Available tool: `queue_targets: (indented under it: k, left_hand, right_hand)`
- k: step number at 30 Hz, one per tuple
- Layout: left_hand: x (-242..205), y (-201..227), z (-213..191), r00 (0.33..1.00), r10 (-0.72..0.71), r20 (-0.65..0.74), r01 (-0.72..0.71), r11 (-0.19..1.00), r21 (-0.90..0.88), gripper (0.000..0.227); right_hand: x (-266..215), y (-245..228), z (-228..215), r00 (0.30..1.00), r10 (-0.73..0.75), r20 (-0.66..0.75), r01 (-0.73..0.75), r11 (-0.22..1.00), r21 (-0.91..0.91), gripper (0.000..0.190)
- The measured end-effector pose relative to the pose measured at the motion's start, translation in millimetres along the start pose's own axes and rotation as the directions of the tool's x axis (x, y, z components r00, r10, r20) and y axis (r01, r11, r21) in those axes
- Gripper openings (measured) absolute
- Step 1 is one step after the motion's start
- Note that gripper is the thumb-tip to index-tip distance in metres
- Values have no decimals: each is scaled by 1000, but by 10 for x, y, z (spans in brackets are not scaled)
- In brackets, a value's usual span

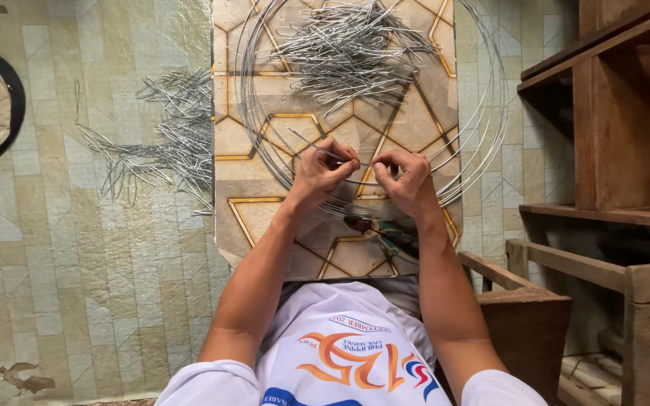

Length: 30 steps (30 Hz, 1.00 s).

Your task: Cutting and attaching small wire segments to a circular wire frame using pliers

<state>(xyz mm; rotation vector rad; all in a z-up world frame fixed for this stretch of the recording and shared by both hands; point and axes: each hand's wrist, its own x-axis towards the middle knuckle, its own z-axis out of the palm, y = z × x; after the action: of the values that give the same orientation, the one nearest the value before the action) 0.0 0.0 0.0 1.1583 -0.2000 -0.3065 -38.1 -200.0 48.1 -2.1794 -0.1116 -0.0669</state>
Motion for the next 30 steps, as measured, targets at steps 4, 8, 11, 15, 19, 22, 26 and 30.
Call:
queue_targets:
  k: [4,8,11,15,19,22,26,30]
  left_hand:
    - [-12,-4,6,1000,-8,7,8,1000,5,15]
    - [-19,8,25,1000,-9,8,9,999,35,15]
    - [-30,29,44,1000,0,-2,0,998,64,14]
    - [-47,-18,57,999,23,-31,-19,992,121,13]
    - [-111,151,162,998,52,-39,-44,983,178,13]
    - [-159,160,275,992,104,-66,-80,951,299,12]
    - [-264,104,410,944,330,19,-254,689,679,11]
    - [-271,168,497,938,342,50,-240,541,806,9]
  right_hand:
    - [-13,-53,-21,999,35,10,-35,999,33,10]
    - [-15,-144,-52,996,84,36,-87,991,97,11]
    - [-15,-133,-47,993,106,41,-110,988,110,12]
    - [-22,-36,-19,993,107,44,-112,987,113,13]
    - [-11,-35,-27,996,77,38,-80,992,94,12]
    - [-9,3,-14,998,54,33,-57,995,83,11]
    - [-14,86,20,997,67,37,-70,994,83,11]
    - [-19,41,-18,996,77,43,-81,991,108,11]
